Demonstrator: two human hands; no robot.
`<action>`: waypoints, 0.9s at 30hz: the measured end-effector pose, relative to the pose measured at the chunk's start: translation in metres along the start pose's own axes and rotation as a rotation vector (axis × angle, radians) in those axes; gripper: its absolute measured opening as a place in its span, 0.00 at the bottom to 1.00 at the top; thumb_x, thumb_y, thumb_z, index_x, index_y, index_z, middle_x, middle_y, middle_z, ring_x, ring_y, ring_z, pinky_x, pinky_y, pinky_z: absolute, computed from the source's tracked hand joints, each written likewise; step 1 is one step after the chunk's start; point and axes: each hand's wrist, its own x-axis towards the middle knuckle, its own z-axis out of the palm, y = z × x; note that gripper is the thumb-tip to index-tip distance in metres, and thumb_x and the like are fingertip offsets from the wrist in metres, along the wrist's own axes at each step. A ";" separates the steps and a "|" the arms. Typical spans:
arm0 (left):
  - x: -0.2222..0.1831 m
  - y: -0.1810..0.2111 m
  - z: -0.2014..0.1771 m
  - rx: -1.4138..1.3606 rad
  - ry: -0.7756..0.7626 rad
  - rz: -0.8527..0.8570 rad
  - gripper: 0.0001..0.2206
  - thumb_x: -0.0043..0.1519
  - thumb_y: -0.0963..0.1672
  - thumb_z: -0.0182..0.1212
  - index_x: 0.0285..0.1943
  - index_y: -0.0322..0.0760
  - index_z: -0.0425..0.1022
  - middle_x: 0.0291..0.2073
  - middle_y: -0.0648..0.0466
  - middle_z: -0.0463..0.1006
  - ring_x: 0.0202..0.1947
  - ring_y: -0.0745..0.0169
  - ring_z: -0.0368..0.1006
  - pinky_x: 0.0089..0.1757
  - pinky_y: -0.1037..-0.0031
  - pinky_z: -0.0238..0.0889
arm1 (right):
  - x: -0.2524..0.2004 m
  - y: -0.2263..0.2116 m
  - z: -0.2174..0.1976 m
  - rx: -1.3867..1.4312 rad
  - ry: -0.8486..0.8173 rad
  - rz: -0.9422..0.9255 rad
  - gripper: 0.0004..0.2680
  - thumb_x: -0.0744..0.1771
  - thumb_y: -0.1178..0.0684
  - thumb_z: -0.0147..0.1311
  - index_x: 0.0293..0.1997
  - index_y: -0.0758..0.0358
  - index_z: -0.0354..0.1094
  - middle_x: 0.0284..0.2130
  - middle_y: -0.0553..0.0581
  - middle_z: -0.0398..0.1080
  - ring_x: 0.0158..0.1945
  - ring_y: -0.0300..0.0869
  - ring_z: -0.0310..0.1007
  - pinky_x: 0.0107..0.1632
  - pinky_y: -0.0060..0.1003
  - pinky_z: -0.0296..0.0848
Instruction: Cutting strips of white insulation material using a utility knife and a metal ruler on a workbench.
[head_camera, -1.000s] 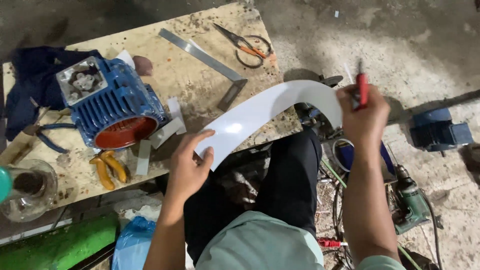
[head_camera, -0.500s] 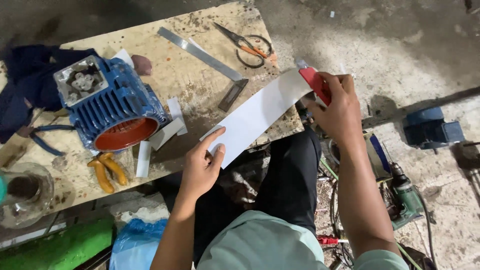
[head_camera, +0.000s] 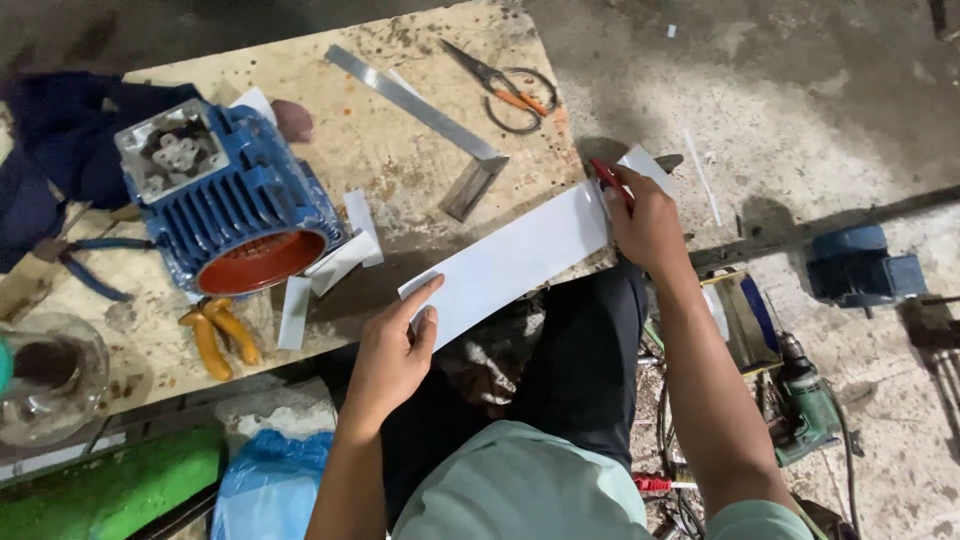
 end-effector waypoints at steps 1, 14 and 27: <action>-0.002 0.006 -0.004 0.014 0.003 -0.006 0.20 0.68 0.38 0.52 0.70 0.35 0.72 0.33 0.34 0.80 0.21 0.52 0.79 0.24 0.68 0.73 | -0.001 -0.006 0.003 0.043 -0.010 0.009 0.14 0.73 0.52 0.52 0.66 0.65 0.68 0.47 0.69 0.71 0.50 0.64 0.76 0.47 0.55 0.77; -0.004 0.045 0.032 0.865 0.084 0.186 0.22 0.55 0.34 0.62 0.60 0.33 0.78 0.73 0.37 0.63 0.76 0.27 0.45 0.63 0.30 0.30 | 0.003 -0.050 0.008 0.059 0.002 -0.078 0.27 0.67 0.53 0.64 0.73 0.69 0.53 0.59 0.79 0.63 0.60 0.74 0.66 0.55 0.67 0.72; 0.066 0.065 0.092 0.946 -0.261 0.142 0.32 0.67 0.61 0.47 0.79 0.54 0.59 0.67 0.32 0.67 0.61 0.27 0.69 0.53 0.38 0.65 | 0.049 -0.030 0.059 -0.262 0.050 -0.265 0.15 0.73 0.48 0.48 0.70 0.53 0.62 0.47 0.54 0.75 0.50 0.54 0.78 0.47 0.50 0.76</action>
